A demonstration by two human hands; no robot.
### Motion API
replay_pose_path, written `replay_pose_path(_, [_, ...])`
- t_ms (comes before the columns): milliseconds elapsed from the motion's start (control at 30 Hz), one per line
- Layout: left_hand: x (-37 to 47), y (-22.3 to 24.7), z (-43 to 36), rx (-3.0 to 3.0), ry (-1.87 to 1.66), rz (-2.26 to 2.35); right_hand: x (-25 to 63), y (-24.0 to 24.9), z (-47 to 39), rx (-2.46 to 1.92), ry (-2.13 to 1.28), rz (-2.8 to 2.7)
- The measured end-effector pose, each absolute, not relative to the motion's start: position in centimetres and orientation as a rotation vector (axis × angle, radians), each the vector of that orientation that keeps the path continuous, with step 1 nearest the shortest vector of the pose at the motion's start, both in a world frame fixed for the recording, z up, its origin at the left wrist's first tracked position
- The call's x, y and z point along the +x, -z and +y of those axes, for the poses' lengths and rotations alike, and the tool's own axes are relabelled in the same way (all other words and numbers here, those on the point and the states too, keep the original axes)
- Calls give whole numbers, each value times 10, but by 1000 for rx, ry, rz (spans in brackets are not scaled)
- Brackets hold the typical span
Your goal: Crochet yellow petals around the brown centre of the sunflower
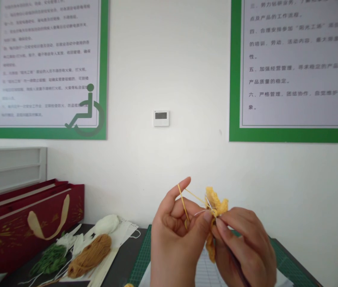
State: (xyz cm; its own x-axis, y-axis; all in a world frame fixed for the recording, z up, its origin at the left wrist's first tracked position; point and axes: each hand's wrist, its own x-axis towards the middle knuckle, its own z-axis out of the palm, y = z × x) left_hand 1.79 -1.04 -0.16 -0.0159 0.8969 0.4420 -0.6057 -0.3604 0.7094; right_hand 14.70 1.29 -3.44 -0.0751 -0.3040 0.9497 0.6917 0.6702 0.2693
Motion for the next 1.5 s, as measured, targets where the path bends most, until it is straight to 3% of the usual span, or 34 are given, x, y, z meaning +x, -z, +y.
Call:
replay_pose_path(133, [20,4,-12,1143,-1737,429,144,35,2,-351,570,-1428])
replay_pose_path(367, [11,2,-6,1144,-1630,367,141,31,6,-362,-472,-1124])
replay_pose_path(467, [12,2,-6,1120,-1576,337,139,32,11,-295,-687,-1127])
replay_pose_path(600, [17,4,-8,1100,-1623,308,141,40,16,-278,-449,-1237])
replay_pose_path(767, [18,6,-9,1032,-1566,304,152,45,19,-356,680,-1380])
replay_pose_path(800, [16,6,-8,1009,-1485,303,152,44,19,-336,780,-1354])
replay_pose_path(867, [12,5,-6,978,-1314,302,148,42,19,-248,654,-1284])
replay_pose_path(1000, [4,2,-2,1006,-1258,297,135,38,17,-143,36,-1121])
replay_pose_path(1300, [3,0,-4,1085,-1460,350,136,35,9,-138,-419,-1139])
replay_pose_path(1400, [7,1,-5,1115,-1532,347,135,37,11,-204,-469,-1209])
replay_pose_path(1500, [12,3,-9,1151,-1586,345,139,41,14,-282,-166,-1287])
